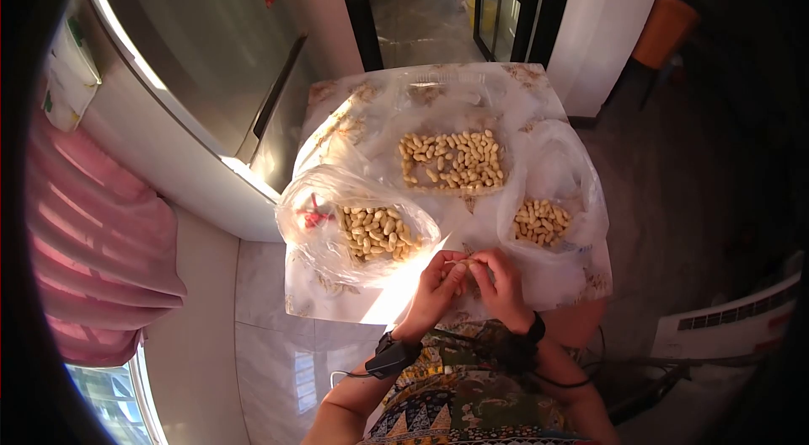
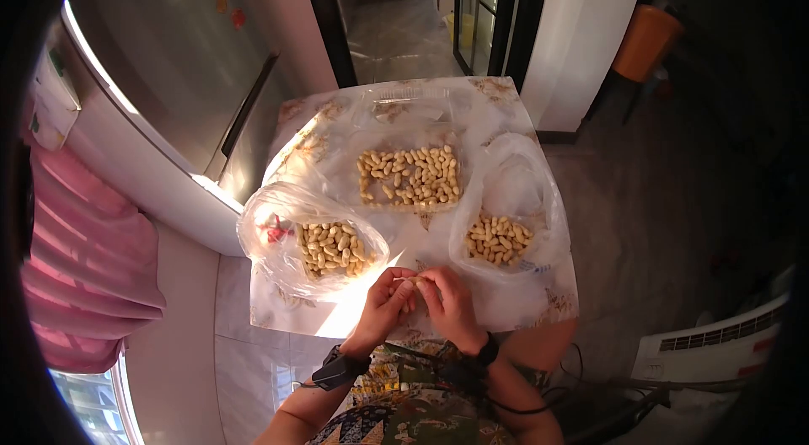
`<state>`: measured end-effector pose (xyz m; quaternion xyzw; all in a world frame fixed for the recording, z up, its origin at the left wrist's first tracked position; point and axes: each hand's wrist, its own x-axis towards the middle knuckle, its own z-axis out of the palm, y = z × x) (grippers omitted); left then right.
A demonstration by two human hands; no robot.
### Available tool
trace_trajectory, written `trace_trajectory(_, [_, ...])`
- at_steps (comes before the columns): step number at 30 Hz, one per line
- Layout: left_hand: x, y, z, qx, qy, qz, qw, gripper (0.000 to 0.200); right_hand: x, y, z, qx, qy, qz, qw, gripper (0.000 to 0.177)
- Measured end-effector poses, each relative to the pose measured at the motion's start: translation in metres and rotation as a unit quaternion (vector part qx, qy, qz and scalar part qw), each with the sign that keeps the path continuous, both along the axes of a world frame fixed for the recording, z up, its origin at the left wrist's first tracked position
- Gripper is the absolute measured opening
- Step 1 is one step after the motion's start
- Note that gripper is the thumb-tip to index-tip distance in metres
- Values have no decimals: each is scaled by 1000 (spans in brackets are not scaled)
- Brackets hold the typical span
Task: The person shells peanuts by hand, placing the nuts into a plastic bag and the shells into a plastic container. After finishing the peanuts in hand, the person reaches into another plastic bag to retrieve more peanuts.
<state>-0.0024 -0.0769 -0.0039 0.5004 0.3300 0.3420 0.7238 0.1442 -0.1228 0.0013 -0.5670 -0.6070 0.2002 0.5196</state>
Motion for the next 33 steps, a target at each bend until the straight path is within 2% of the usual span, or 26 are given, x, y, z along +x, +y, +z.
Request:
trace_trajectory(5, [0, 0, -3, 16, 23, 12, 1000, 20, 2, 1, -1, -4, 23, -8, 1000, 10])
trace_trajectory(11, [0, -3, -1, 21, -7, 29, 999, 19, 2, 0, 0, -27, 12, -7, 1000, 10])
trace_trajectory(19, [-1, -1, -2, -12, 11, 25, 1000, 19, 2, 2, -1, -1, 1, 0, 1000, 10])
trace_trajectory(23, [1, 0, -4, 6, 14, 26, 1000, 19, 3, 1, 0, -7, -6, -2, 1000, 10])
trace_trajectory(33, [-1, -1, -2, -34, -10, 33, 999, 20, 4, 0, -6, -8, 52, 0, 999, 18])
